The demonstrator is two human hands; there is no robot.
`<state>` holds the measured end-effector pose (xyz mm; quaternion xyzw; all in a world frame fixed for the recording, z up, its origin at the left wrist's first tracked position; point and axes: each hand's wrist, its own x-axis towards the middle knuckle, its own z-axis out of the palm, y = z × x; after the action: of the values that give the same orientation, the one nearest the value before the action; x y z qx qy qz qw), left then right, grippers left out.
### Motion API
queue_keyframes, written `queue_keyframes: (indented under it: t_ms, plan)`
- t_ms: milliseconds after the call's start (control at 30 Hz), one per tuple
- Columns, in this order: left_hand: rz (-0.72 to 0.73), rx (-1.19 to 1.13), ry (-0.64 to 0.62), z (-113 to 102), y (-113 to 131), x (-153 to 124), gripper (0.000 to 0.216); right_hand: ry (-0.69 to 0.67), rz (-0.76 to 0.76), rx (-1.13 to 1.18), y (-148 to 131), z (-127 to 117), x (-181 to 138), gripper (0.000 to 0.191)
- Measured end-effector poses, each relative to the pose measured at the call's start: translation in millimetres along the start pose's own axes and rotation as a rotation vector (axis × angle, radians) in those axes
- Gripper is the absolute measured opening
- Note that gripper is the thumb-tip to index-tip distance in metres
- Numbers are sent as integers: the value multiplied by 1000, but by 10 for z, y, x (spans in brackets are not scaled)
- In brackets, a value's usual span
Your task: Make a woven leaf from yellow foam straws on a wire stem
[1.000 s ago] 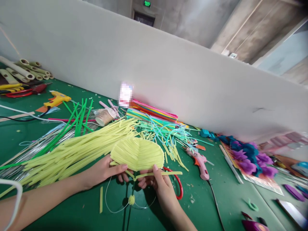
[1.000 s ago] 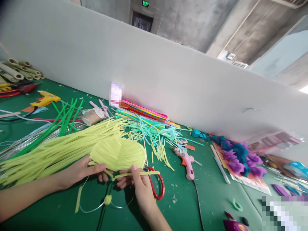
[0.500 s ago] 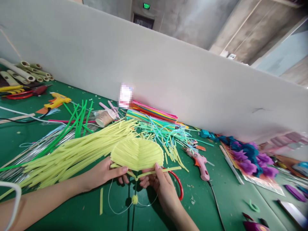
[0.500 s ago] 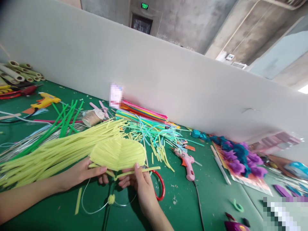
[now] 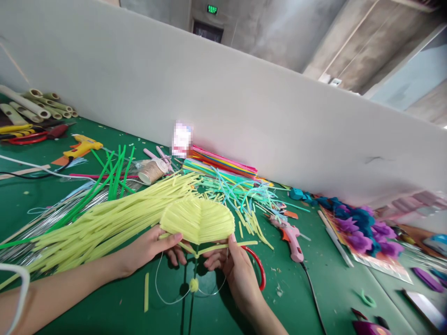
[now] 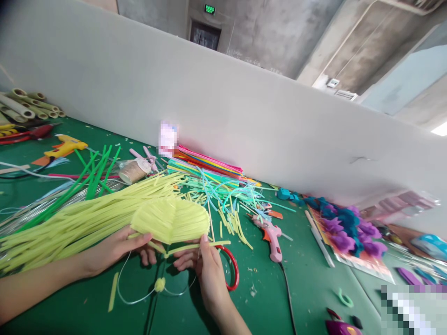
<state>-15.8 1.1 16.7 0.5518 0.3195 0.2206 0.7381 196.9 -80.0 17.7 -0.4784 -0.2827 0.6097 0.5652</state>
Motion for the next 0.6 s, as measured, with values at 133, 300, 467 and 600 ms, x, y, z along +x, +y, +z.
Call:
queue_keyframes:
  t_ms: [133,300,467,600]
  plan:
    - [18,-44,3,2,16,-1,40,3,-14,24,-7,-7,-6,55]
    - [14,-109,61,19,23,3,42,27,-20,26,-4,-19,0,47]
    - [34,-171,12,-8,10,-11,52,30,-18,34,8,-40,7,45]
    - [97,-321,-125,-84,-28,-3,51,54,-19,80,19,-65,28,43]
